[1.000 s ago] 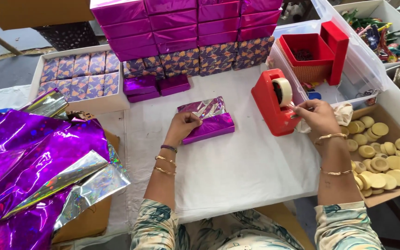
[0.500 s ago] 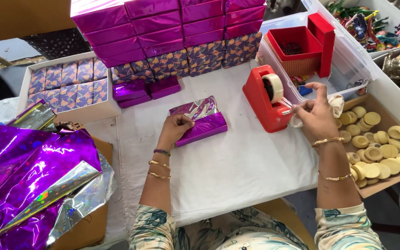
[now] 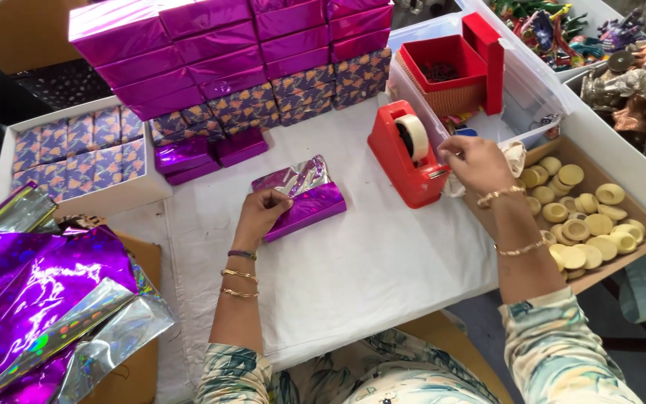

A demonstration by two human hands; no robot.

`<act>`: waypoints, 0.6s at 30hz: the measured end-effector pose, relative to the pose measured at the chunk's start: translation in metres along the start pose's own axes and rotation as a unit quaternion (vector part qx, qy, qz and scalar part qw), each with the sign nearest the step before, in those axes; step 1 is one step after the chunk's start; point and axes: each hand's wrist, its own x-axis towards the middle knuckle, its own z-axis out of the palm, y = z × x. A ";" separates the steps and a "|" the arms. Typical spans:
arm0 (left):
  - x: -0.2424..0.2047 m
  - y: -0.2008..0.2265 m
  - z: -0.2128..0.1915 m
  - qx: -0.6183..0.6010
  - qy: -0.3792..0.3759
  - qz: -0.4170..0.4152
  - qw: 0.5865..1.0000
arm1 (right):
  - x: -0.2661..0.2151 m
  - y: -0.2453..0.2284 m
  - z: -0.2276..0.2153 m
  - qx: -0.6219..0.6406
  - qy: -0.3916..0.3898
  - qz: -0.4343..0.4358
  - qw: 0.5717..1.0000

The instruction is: The person wipes a small wooden box with a cloth, then wraps it in shiny purple foil and secures it with clear tape. The wrapped box is placed on a stack of similarly wrapped boxes.

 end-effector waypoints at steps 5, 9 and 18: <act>-0.001 0.007 0.000 0.008 -0.004 -0.007 1.000 | 0.014 0.003 0.015 -0.126 -0.049 0.063 0.989; -0.001 0.003 -0.001 0.020 -0.001 -0.006 1.000 | 0.017 0.003 0.027 -0.178 -0.056 0.089 0.979; -0.003 0.012 0.002 0.028 0.007 -0.028 0.999 | 0.014 -0.004 0.033 -0.095 -0.057 0.149 0.983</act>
